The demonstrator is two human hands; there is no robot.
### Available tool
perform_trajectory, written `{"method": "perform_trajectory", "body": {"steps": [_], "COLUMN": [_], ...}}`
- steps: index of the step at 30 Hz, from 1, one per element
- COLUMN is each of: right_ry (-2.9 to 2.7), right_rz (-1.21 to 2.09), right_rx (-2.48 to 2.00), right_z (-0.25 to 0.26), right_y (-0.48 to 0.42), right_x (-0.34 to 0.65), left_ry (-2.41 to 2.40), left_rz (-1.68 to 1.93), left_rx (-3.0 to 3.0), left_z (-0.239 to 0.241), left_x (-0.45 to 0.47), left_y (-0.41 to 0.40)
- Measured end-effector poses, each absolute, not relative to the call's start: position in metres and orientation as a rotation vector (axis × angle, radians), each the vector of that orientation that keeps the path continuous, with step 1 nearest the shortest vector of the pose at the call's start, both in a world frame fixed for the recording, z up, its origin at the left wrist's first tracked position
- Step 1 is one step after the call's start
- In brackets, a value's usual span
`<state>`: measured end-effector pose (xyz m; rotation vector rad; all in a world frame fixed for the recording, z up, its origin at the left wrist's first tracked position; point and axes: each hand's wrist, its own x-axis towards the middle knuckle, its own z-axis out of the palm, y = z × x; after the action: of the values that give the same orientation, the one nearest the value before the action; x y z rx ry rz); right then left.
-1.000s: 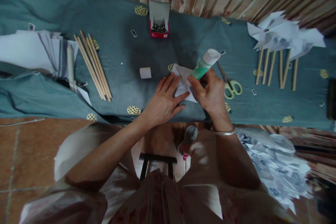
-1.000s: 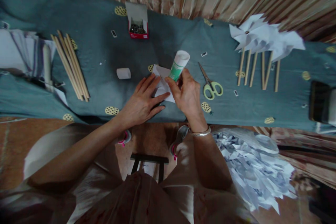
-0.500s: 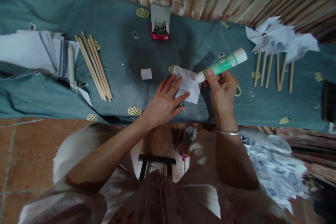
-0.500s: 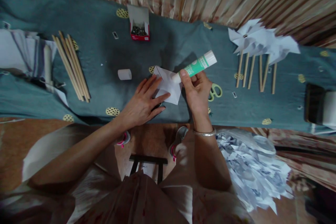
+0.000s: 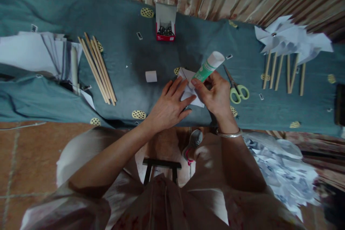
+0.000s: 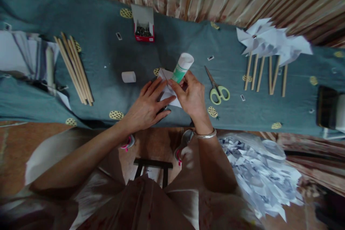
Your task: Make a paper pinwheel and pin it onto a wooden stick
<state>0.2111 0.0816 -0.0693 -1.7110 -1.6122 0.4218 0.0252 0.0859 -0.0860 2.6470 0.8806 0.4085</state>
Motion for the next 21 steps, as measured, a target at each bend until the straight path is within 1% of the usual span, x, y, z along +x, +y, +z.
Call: {"method": "perform_trajectory", "body": {"steps": [9, 21], "right_ry": [-1.633, -1.635], "right_rz": [0.346, 0.447], "right_rx": [-1.772, -1.781], "right_z": [-0.068, -0.063], "right_y": [0.079, 0.069], "right_x": [0.215, 0.216], "left_ry": [0.887, 0.878], "left_rz": [0.396, 0.416], "left_rx": [2.647, 2.667], "left_z": [-0.086, -0.087], "left_x": [0.025, 0.025], "left_y": [0.086, 0.086]}}
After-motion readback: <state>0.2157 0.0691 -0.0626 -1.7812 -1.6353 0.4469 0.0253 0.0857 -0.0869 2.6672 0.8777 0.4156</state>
